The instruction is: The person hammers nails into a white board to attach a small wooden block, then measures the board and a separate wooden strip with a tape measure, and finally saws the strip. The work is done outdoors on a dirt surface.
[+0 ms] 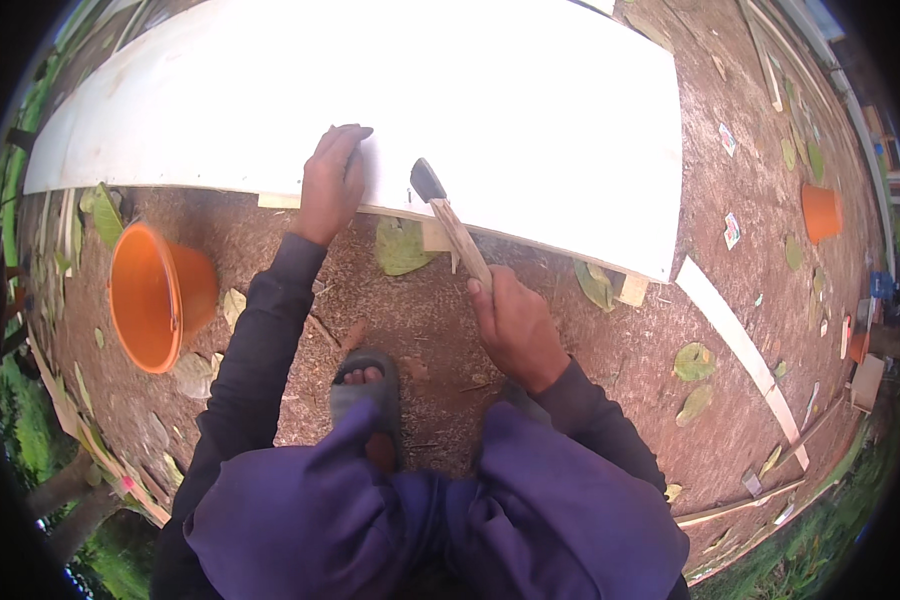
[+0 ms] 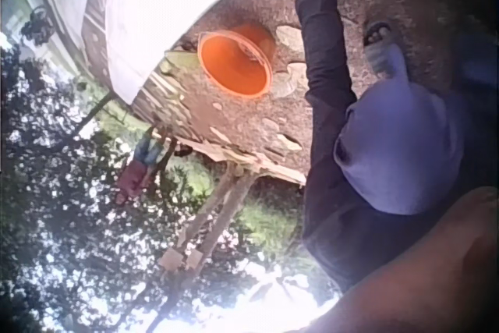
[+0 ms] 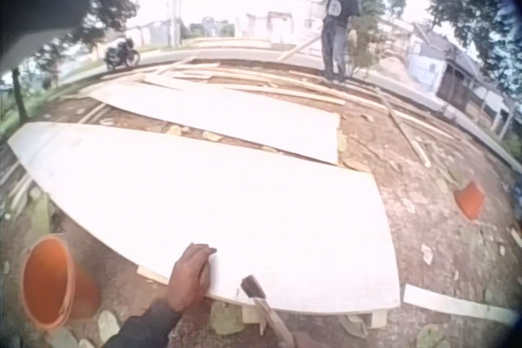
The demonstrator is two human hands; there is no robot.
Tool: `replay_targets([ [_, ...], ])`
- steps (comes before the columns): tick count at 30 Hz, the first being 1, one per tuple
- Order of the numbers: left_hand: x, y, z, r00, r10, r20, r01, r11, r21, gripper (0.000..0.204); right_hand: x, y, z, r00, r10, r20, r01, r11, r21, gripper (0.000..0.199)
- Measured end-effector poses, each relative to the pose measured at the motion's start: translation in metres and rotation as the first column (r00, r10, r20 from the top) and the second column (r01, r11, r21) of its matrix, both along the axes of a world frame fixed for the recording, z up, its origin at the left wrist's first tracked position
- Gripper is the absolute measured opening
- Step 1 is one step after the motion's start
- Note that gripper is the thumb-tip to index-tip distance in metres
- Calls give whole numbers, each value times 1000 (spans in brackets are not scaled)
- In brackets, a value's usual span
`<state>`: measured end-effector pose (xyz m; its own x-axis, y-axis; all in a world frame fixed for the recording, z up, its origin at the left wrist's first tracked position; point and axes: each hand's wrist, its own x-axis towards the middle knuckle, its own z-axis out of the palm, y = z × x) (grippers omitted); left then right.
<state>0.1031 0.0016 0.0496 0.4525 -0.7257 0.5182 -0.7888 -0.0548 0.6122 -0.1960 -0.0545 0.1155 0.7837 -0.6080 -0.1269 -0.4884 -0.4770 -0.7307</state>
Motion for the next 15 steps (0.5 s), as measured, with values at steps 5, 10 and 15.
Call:
replay_targets([
  [5, 12, -9, -20, 954, 145, 262, -183, 974, 130, 35, 22, -13, 37, 994, 20, 105, -13, 997, -72, 30],
  [10, 13, -5, -20, 958, 134, 255, -173, 976, 136, 36, 18, -13, 76, 906, -112, 408, 141, 989, -41, 35],
  [15, 10, -15, -22, 965, 127, 229, -153, 983, 100, 36, 12, -5, -3, 990, 6, 139, 16, 988, -154, 32],
])
